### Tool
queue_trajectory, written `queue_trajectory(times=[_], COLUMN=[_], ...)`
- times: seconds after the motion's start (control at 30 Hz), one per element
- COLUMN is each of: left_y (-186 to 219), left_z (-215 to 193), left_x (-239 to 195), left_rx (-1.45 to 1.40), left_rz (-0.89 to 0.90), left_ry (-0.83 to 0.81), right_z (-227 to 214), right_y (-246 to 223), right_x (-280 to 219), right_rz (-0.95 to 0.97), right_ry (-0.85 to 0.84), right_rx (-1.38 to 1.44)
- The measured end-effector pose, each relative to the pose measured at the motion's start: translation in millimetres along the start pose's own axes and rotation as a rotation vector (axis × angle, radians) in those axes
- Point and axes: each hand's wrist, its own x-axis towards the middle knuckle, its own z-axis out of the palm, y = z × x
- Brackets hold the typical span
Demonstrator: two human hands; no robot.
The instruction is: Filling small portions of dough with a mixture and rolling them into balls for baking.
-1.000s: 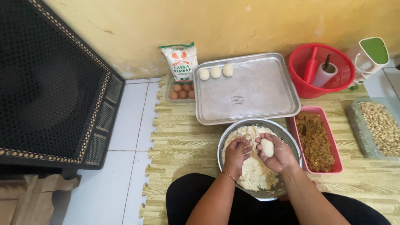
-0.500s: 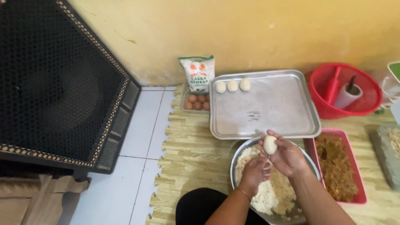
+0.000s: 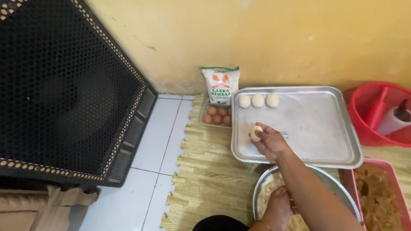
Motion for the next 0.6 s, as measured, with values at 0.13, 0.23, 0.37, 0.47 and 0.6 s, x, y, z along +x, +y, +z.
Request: queue_trajectory(times=[0.13,0.23,0.37,0.47,0.6], left_y=[34.9,80.8,155.8,185.1,207.1], left_z=[-3.1,-9.1,-2.5,-23.1,-29.3], left_x=[19.7,48.7,63.3,108.4,130.6], left_rx=[-0.216,-0.327,0.318,0.483,0.531], left_rz=[0.191,0.309,0.645,0.697,0.605], left_ry=[-0.047,0.230,0.558,0.600,0.572], right_z=[-10.5,-18.7,-18.5,-0.1,5.2], right_y=[3.2,0.5,-5.0,-14.7,-17.7], right_x=[30.4,59.5,81.8,86.1,97.3], right_rz=[0.000,-0.040,-0.018,-0.021,-0.037], right_ry=[0.051,-0.017,0.066,0.117,0.105], right_rx=[-0.037,0.017,-0.111,-0.087,-0.093])
